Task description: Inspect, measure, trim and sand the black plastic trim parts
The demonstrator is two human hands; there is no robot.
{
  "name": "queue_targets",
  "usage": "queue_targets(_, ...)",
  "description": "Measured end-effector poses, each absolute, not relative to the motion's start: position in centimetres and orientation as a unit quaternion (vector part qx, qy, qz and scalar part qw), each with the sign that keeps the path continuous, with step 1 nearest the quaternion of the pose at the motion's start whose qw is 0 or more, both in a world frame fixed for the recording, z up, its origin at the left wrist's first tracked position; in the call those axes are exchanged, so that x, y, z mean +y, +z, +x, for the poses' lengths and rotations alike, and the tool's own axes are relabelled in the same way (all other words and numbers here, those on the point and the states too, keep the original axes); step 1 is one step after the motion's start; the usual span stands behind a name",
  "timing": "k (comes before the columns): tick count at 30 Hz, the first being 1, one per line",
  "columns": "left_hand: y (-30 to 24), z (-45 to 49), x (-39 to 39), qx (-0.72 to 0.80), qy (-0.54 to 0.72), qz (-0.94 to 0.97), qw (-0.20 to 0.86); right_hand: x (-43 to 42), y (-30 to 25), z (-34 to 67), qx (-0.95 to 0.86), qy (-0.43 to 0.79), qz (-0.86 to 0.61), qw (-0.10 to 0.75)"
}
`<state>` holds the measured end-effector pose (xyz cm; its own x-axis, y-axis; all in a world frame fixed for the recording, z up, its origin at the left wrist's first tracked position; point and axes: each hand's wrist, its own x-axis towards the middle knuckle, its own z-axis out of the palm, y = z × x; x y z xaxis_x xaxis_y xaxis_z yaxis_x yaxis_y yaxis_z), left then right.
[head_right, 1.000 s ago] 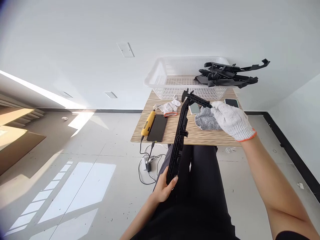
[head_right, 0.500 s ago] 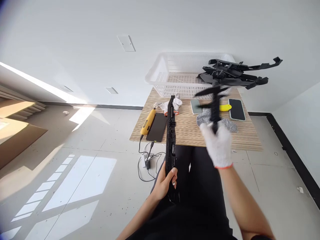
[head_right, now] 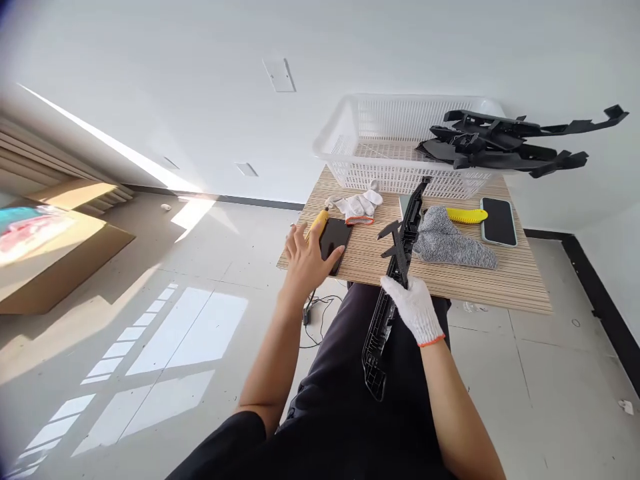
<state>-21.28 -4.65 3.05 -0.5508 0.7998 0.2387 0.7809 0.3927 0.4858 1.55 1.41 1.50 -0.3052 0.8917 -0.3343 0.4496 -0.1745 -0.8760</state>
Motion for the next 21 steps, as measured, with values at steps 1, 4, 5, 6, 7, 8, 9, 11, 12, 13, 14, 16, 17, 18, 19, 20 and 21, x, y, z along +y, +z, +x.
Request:
queue_targets(1,3.1,-22.2,-4.0,0.849,0.258,0.46,0.027,1.4,1.5,1.5,-0.619,0.527,-0.545,0.205)
queue_targets(4,2.9,-24.6,-3.2,0.869,0.228,0.432,0.081,1.2,1.3,1.5,-0.629,0.522,-0.538,0.207)
queue_targets(5,2.8,-25.4,-3.0,0.867,0.228,0.433,0.094,1.2,1.3,1.5,-0.628,0.522,-0.54,0.205)
queue_targets(6,2.6,-26.2,-2.9,0.863,0.232,0.438,0.099,1.2,1.2,1.5,-0.627,0.522,-0.541,0.203)
queue_targets(7,2.4,-26.9,-2.8,0.859,0.24,0.442,0.098,1.2,1.2,1.5,-0.627,0.522,-0.541,0.204)
queue_targets(8,2.2,-27.6,-2.6,0.856,0.249,0.444,0.092,1.2,1.2,1.5,-0.626,0.523,-0.541,0.206)
queue_targets(9,2.0,-28.2,-2.3,0.856,0.257,0.441,0.083,1.2,1.2,1.5,-0.627,0.524,-0.538,0.207)
queue_targets(11,1.8,-28.9,-1.8,0.856,0.265,0.438,0.075,1.2,1.2,1.5,-0.628,0.528,-0.534,0.206)
queue_targets(12,1.8,-28.9,-1.6,0.855,0.268,0.437,0.071,1.2,1.2,1.6,-0.627,0.53,-0.533,0.204)
queue_targets(13,1.9,-28.6,-1.4,0.854,0.274,0.437,0.063,1.2,1.2,1.6,-0.627,0.531,-0.533,0.202)
queue_targets(14,2.0,-28.2,-1.3,0.852,0.282,0.438,0.046,1.2,1.1,1.6,-0.627,0.532,-0.532,0.201)
queue_targets(16,2.3,-26.8,-1.0,0.839,0.295,0.456,0.006,1.3,1.0,1.6,-0.628,0.533,-0.531,0.2)
queue_targets(17,2.3,-25.9,-0.9,0.827,0.295,0.479,-0.001,1.3,0.9,1.7,-0.629,0.533,-0.53,0.2)
queue_targets(18,2.3,-25.1,-0.7,0.813,0.285,0.508,0.015,1.3,0.9,1.7,-0.63,0.531,-0.53,0.199)
queue_targets(19,2.3,-24.4,-0.5,0.805,0.271,0.526,0.042,1.3,0.9,1.7,-0.631,0.532,-0.529,0.198)
queue_targets(20,2.2,-23.9,-0.3,0.802,0.255,0.535,0.073,1.2,0.9,1.7,-0.631,0.532,-0.529,0.199)
queue_targets(21,2.1,-23.5,-0.1,0.803,0.241,0.536,0.103,1.2,1.0,1.7,-0.63,0.533,-0.529,0.2)
